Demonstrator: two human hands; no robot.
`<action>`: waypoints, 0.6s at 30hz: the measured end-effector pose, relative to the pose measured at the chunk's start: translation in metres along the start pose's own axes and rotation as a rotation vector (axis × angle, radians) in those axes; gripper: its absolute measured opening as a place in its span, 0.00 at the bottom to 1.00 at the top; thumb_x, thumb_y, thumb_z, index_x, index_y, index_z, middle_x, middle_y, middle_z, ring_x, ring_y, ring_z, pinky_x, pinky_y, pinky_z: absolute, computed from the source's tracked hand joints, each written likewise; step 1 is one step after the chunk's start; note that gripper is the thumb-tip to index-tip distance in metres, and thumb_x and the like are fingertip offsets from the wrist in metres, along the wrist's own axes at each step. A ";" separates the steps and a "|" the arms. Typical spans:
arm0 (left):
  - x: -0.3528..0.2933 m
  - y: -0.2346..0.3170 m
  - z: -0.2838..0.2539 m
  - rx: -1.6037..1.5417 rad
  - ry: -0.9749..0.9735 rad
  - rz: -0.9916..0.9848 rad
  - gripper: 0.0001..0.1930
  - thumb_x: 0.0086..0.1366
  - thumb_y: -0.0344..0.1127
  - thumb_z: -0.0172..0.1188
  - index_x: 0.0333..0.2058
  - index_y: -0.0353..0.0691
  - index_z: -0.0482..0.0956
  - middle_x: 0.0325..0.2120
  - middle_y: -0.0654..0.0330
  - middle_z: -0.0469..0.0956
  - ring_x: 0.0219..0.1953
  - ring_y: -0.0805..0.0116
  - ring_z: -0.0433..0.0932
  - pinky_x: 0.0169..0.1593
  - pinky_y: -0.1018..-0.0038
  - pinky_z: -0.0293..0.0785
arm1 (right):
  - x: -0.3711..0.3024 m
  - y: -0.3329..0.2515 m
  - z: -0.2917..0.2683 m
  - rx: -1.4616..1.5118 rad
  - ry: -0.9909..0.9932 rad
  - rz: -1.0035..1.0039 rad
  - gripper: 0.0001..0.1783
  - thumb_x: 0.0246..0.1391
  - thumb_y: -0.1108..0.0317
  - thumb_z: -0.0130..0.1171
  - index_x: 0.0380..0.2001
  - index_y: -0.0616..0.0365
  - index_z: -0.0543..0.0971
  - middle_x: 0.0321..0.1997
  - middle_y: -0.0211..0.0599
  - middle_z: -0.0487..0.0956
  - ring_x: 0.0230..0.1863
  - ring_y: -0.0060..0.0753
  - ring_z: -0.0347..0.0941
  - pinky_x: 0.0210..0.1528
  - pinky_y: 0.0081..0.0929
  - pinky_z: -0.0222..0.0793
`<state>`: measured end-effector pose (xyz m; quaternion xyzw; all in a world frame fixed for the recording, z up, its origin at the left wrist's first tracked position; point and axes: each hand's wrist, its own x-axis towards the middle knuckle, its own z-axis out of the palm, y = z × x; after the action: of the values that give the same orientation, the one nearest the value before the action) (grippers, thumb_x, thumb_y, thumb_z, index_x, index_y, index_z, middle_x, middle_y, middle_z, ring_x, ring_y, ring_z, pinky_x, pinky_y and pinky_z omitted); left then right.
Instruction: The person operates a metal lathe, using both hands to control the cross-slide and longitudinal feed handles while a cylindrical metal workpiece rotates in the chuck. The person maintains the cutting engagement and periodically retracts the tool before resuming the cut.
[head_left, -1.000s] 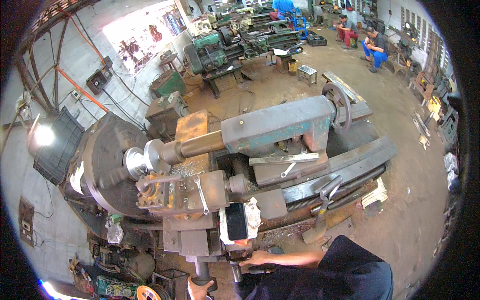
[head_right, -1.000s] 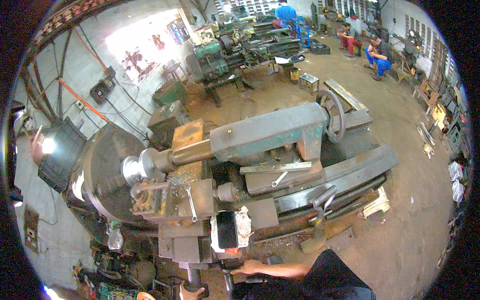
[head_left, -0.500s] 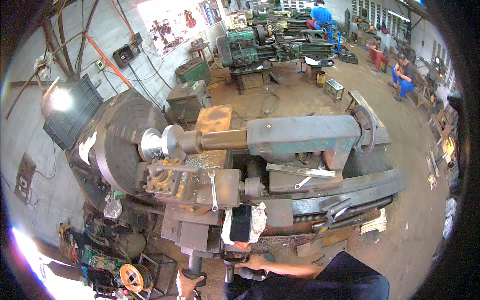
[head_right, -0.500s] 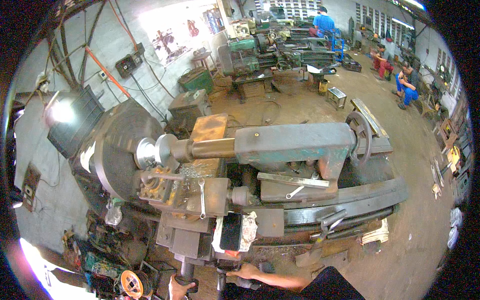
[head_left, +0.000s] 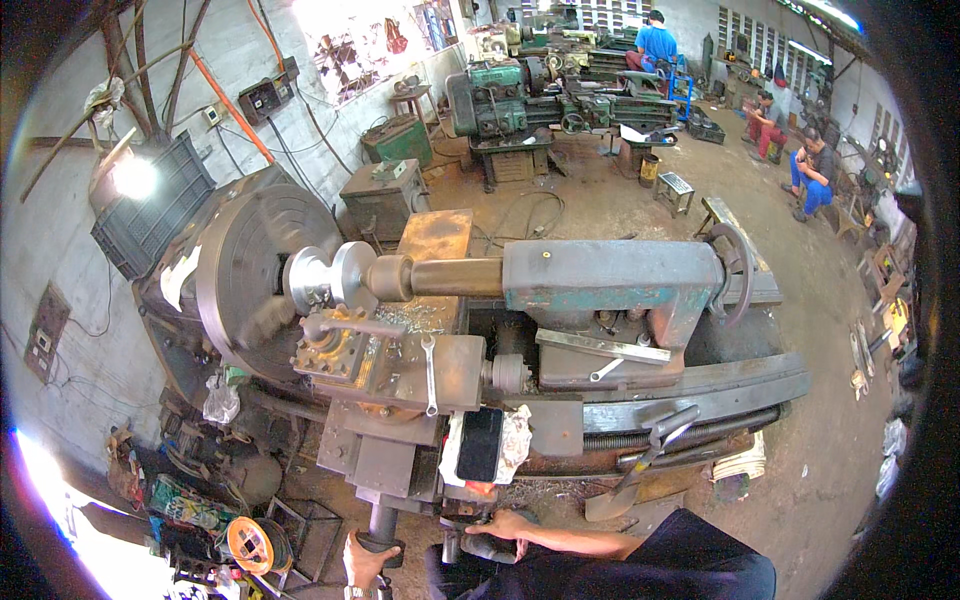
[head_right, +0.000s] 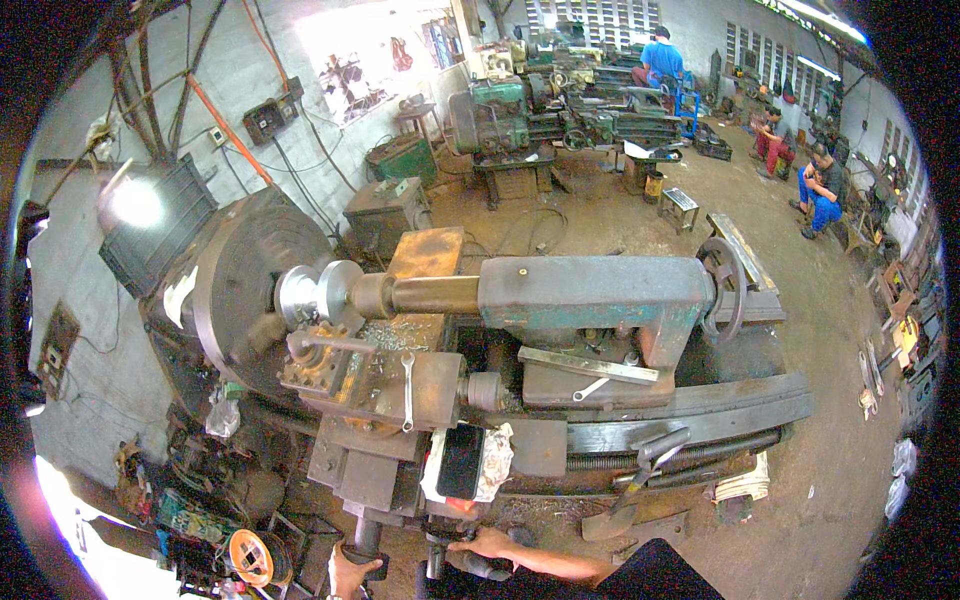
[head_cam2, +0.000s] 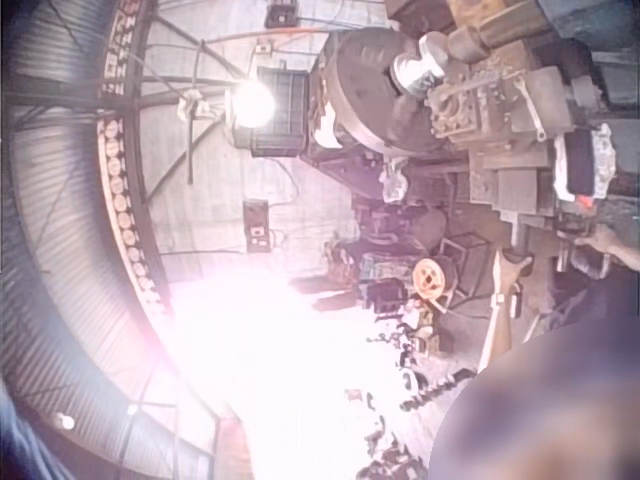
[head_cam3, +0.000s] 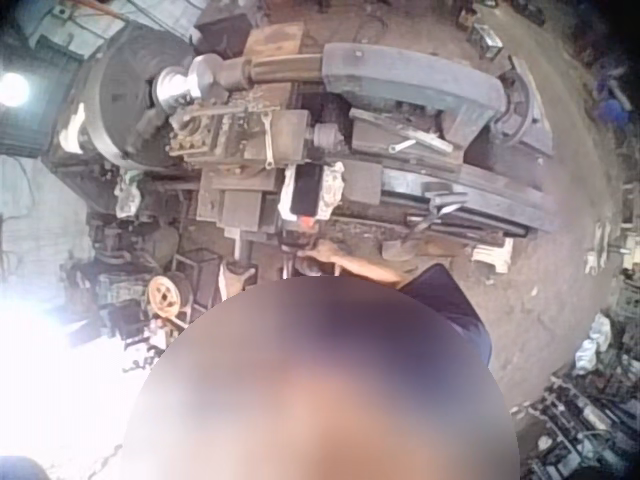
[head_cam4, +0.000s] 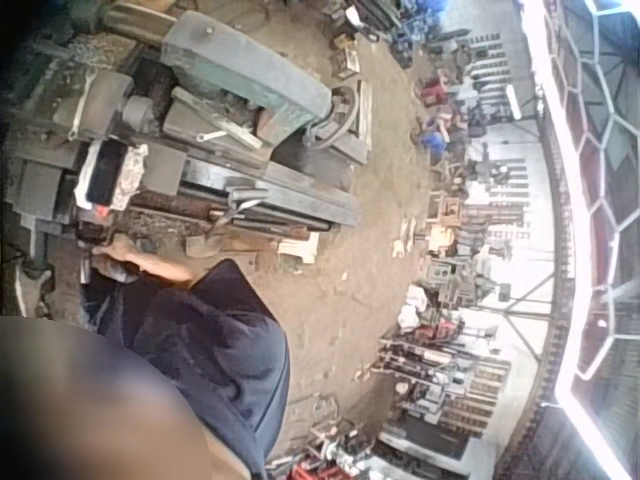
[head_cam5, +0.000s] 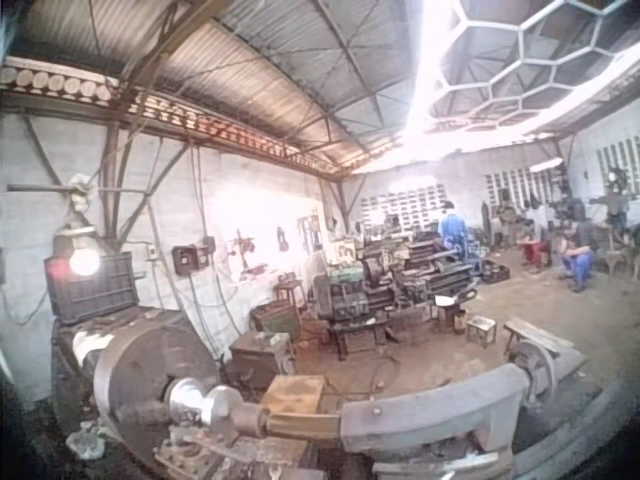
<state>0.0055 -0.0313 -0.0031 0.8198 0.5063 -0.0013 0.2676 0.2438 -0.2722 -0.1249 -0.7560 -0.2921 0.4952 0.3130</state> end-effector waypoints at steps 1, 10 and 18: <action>0.001 -0.001 0.001 0.024 -0.001 -0.015 0.61 0.30 0.57 0.82 0.58 0.24 0.64 0.53 0.40 0.73 0.56 0.47 0.73 0.59 0.61 0.71 | 0.002 0.002 0.001 -0.034 -0.024 0.021 0.58 0.34 0.12 0.51 0.41 0.63 0.84 0.44 0.63 0.81 0.49 0.58 0.79 0.54 0.44 0.73; 0.000 -0.003 0.002 0.001 -0.004 -0.009 0.63 0.30 0.59 0.82 0.60 0.23 0.62 0.55 0.38 0.72 0.58 0.46 0.72 0.61 0.61 0.69 | 0.009 0.017 0.008 -0.116 -0.016 0.047 0.65 0.32 0.09 0.46 0.39 0.70 0.83 0.44 0.64 0.81 0.49 0.59 0.79 0.53 0.43 0.73; 0.001 -0.004 0.004 0.009 0.015 -0.019 0.62 0.30 0.58 0.82 0.60 0.26 0.64 0.54 0.39 0.73 0.57 0.47 0.73 0.59 0.60 0.71 | 0.015 0.028 0.016 -0.099 0.017 0.023 0.63 0.33 0.09 0.46 0.30 0.71 0.84 0.35 0.67 0.81 0.44 0.62 0.80 0.48 0.47 0.73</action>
<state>0.0032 -0.0306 -0.0084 0.8161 0.5161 -0.0003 0.2600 0.2379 -0.2753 -0.1599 -0.7781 -0.3048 0.4771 0.2721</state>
